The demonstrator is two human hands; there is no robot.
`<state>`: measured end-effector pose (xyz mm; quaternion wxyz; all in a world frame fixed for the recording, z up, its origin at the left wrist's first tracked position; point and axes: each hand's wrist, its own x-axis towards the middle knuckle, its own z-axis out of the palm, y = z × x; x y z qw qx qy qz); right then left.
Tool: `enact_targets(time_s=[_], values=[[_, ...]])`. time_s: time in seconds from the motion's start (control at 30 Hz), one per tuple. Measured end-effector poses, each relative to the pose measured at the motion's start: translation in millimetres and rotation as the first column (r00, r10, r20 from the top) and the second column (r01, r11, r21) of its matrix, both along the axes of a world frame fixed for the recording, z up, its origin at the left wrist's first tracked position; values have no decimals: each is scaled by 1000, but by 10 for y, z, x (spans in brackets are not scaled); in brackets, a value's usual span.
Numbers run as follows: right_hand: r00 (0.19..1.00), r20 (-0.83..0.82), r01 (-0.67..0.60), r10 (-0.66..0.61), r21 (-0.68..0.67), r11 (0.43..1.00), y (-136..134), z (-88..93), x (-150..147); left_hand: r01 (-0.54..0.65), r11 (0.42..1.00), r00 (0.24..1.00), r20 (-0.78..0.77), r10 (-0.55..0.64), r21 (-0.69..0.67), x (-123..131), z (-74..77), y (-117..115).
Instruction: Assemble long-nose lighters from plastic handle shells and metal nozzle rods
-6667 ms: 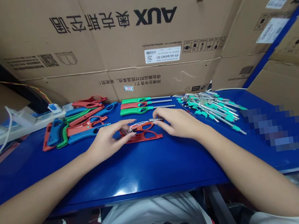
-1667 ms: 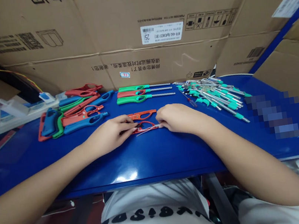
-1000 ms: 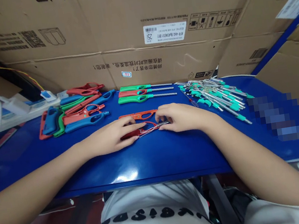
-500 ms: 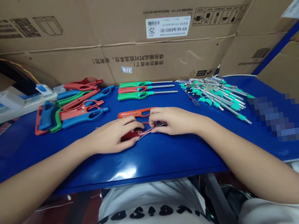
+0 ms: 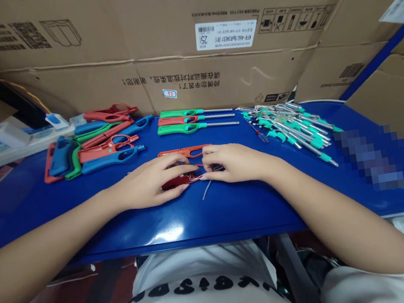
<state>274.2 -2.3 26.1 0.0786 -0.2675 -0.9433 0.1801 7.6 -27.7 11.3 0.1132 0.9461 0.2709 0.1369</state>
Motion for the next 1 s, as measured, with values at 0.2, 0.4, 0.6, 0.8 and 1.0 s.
enact_targets(time_s=[0.2, 0.4, 0.6, 0.8, 1.0], values=[[1000, 15, 9, -10, 30, 1000, 8, -29, -17, 3, 999, 996, 87, 1, -40, 38, -37, -40], [998, 39, 37, -40, 72, 997, 3, -26, -24, 16, 998, 990, 138, -7, -62, 67, -72, -54], [1000, -13, 24, -24, 11, 1000, 11, -18, -23, 28, 1000, 991, 133, -29, 10, 50, -86, -54], [999, -30, 26, -26, -26, 999, 8, 3, -6, 9, 997, 998, 59, -14, 83, 71, -83, -110], [1000, -21, -1, 0, -39, 999, -43, 52, -18, -85, 995, 986, 141, 91, -53, 139, -50, -174]])
